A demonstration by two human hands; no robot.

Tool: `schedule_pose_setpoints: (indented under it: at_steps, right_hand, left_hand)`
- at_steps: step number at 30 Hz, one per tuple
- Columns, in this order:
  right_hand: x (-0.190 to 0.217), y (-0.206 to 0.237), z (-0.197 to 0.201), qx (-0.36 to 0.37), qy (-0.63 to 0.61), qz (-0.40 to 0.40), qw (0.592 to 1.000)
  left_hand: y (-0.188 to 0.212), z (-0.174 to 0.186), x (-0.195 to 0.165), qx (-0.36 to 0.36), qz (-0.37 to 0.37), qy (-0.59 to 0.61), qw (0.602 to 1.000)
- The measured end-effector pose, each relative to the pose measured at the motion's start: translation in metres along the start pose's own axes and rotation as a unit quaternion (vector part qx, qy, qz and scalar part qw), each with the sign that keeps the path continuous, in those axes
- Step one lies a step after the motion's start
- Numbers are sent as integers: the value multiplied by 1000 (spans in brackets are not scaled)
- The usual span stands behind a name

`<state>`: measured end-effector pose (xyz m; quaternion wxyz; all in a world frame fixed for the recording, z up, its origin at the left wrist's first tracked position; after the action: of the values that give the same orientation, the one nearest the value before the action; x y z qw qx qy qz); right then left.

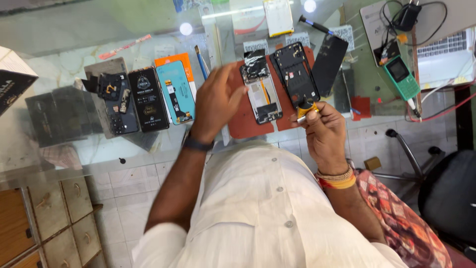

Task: The person applies adhesive to the edges of a smartphone chassis, then installs a new display assembly and presses it into place. The person handles a smartphone chassis, a display assembly, and an adhesive tube on a glass workbench.

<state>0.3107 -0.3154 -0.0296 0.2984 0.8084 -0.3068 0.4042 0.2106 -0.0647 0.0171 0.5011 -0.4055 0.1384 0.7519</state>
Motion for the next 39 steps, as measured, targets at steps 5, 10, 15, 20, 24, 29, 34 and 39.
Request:
schedule_pose_setpoints:
  at_steps: [5,10,15,20,24,29,34,39]
  right_hand:
    - [-12,19,-1,-33,-22,-1,999]
    - [-20,29,-5,-59,-69,17,996]
    - [-27,28,-4,-111,-98,33,988]
    - [-30,25,-8,-113,-93,57,988]
    - [-32,23,-12,-110,-66,74,989]
    - [-34,25,-13,-121,-74,67,988]
    - [-31,31,-14,-138,-68,54,987]
    - [-33,29,-13,-130,-85,50,987]
  left_hand:
    - [-44,-24,10,-35,-92,-49,994]
    - [-58,-50,13,24,-101,-67,992]
    - [-52,-54,4,50,-147,-22,988]
    - [-50,-58,9,59,-122,-35,990]
    - [-47,-60,2,51,-159,-51,985]
    - [-50,-49,-5,22,-106,-113,988]
    - [-56,-55,-6,100,-47,-156,982]
    - [-59,-67,-4,101,-39,-185,977]
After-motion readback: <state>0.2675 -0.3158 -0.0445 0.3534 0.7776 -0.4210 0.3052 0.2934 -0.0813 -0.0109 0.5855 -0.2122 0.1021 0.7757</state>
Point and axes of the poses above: each hand's wrist, its own y-axis away from the middle knuckle, its own z-axis out of the back of the hand, x = y × z, the point moved 8 cm from there along -y, towards the middle knuckle, and after that the axes turned 6 degrees about -z, right-handed, at the moved point
